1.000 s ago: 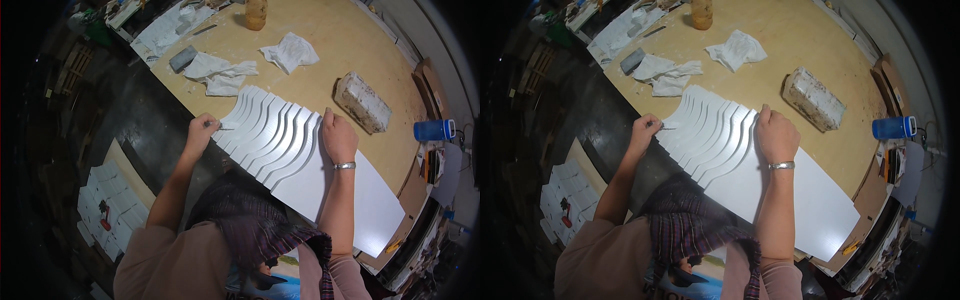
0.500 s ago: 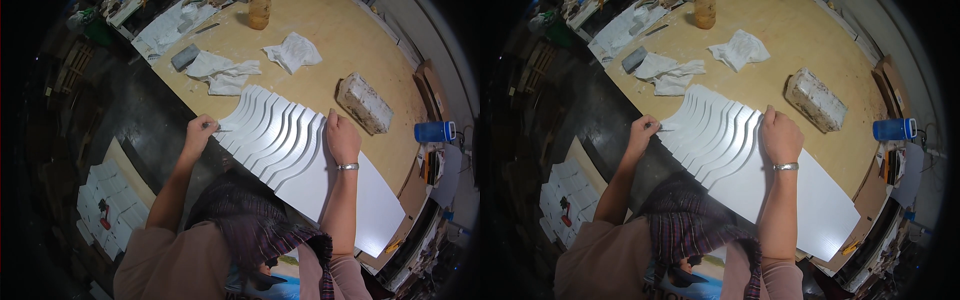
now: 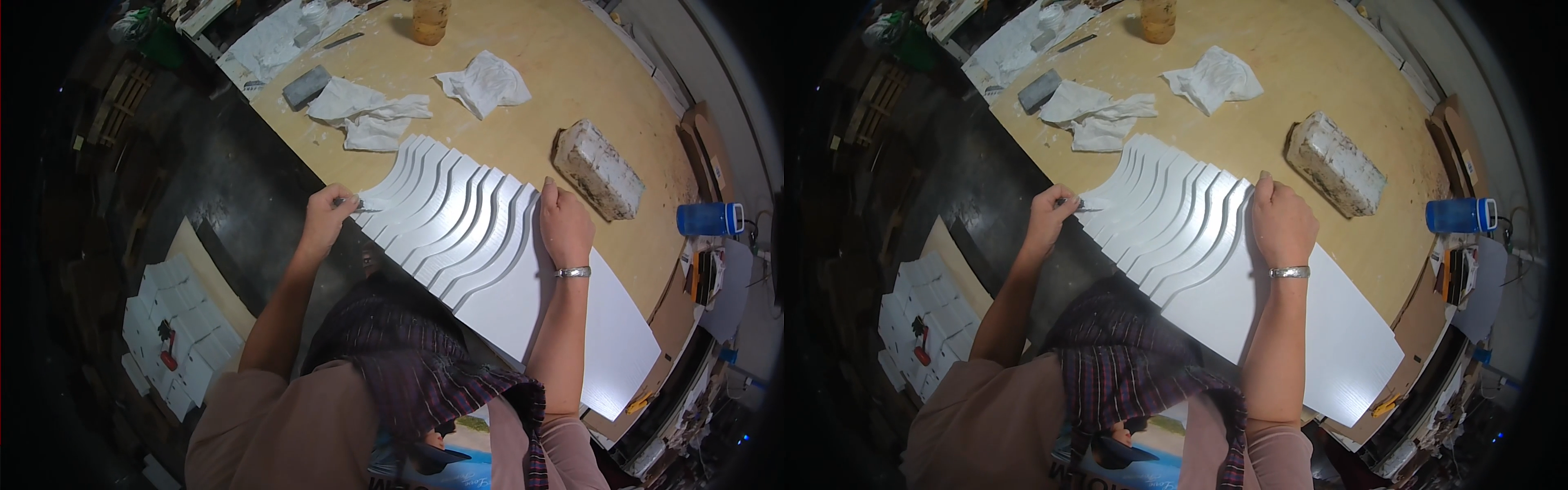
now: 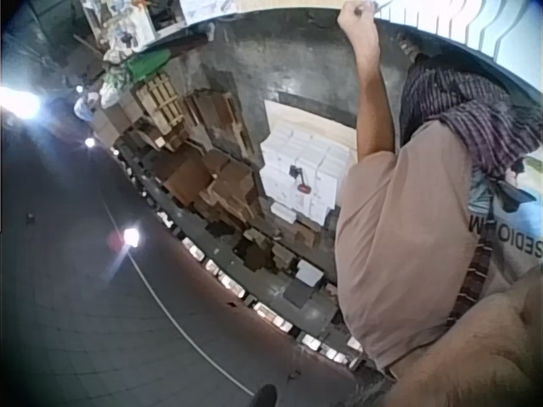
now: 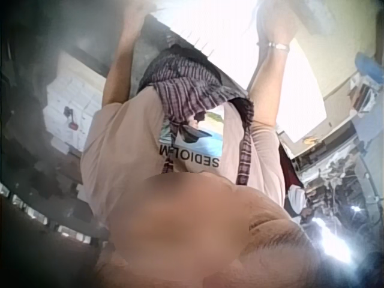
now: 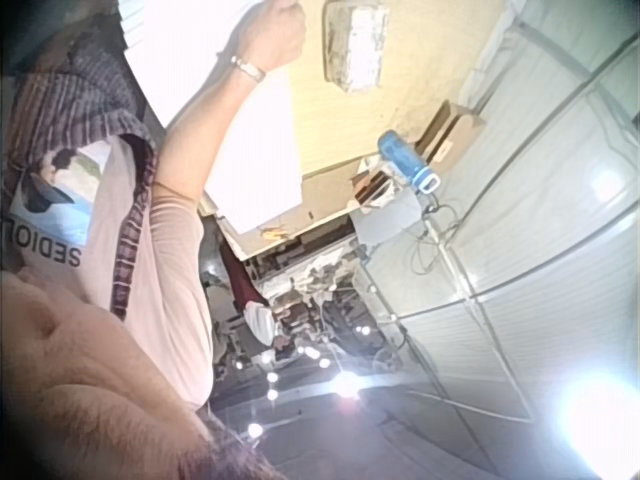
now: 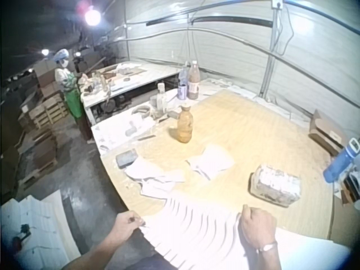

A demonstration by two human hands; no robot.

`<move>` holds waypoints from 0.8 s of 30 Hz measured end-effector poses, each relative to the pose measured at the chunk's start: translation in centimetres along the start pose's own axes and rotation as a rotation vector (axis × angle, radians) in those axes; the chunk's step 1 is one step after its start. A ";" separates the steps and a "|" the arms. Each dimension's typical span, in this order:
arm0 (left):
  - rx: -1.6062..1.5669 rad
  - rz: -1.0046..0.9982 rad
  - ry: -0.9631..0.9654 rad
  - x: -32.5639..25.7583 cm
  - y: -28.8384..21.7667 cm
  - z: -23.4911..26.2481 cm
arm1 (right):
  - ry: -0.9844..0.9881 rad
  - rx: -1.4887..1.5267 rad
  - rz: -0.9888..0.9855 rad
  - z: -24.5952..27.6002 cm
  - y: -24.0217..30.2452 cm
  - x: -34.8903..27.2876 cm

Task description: The person applies a white substance to the seams and indentations of white wooden components using a small spatula, then mixes more of the substance with a tool on the workbench.

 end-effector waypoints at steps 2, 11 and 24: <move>0.003 -0.009 0.011 0.1 0.1 -0.3 | 0.000 0.002 0.001 0.1 0.1 0.0; -0.001 -0.007 0.012 0.2 0.8 -0.7 | -0.007 0.008 0.009 0.1 0.1 0.0; 0.033 0.002 -0.013 -0.4 0.7 0.1 | -0.008 -0.008 0.005 0.0 0.0 0.0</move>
Point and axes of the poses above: each hand's wrist, its own x-axis towards the middle knuckle, its own z-axis out of the back of the hand, y = z × x, the point moved 4 cm from there along x, towards the middle knuckle, and after that the axes turned 3 degrees about x, right-handed, at the moved point
